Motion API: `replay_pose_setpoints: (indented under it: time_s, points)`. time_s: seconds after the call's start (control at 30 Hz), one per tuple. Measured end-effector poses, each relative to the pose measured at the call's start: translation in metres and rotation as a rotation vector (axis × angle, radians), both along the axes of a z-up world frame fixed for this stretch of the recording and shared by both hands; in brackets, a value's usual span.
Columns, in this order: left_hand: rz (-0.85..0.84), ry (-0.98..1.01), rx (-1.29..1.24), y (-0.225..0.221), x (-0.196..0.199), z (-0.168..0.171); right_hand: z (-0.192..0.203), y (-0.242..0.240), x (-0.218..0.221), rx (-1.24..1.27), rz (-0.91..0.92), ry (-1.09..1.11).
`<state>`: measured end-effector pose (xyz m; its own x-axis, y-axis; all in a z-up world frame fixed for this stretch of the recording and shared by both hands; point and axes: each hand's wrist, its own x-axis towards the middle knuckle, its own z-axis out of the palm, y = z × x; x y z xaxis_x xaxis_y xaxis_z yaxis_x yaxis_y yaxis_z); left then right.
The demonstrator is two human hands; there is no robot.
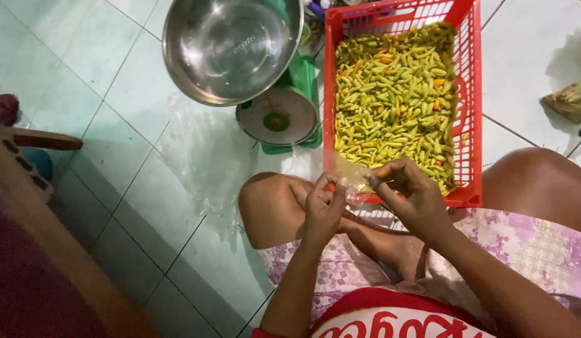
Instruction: Bagging small green chilies from a red plastic crate into small clear plastic bags.
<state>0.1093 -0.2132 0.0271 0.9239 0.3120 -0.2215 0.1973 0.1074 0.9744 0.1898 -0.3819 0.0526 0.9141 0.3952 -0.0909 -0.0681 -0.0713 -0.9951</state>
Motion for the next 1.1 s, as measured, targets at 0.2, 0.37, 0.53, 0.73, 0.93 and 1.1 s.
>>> replay_pose_setpoints:
  time_s: [0.2,0.37,0.53,0.73,0.93,1.1]
  points:
    - [-0.019,0.005,-0.054,-0.008,0.018,-0.01,-0.011,0.0,0.019,-0.124,-0.007,-0.189]
    - [-0.098,0.06,-0.121,-0.004,0.03,-0.007,-0.012,0.007,0.025,-0.284,0.021,-0.325]
    - [-0.169,0.166,-0.468,-0.018,0.029,-0.041,-0.041,0.001,0.028,-0.312,0.065,-0.311]
    - [-0.168,0.111,-0.471,-0.009,0.027,-0.058,-0.03,0.015,0.025,-0.42,0.211,-0.539]
    - [-0.037,0.019,-0.735,0.008,0.034,-0.078,-0.044,-0.012,0.063,-0.232,0.23,-0.144]
    - [-0.038,-0.023,-0.739,0.006,0.035,-0.081,-0.065,-0.015,0.09,-0.475,0.171,-0.04]
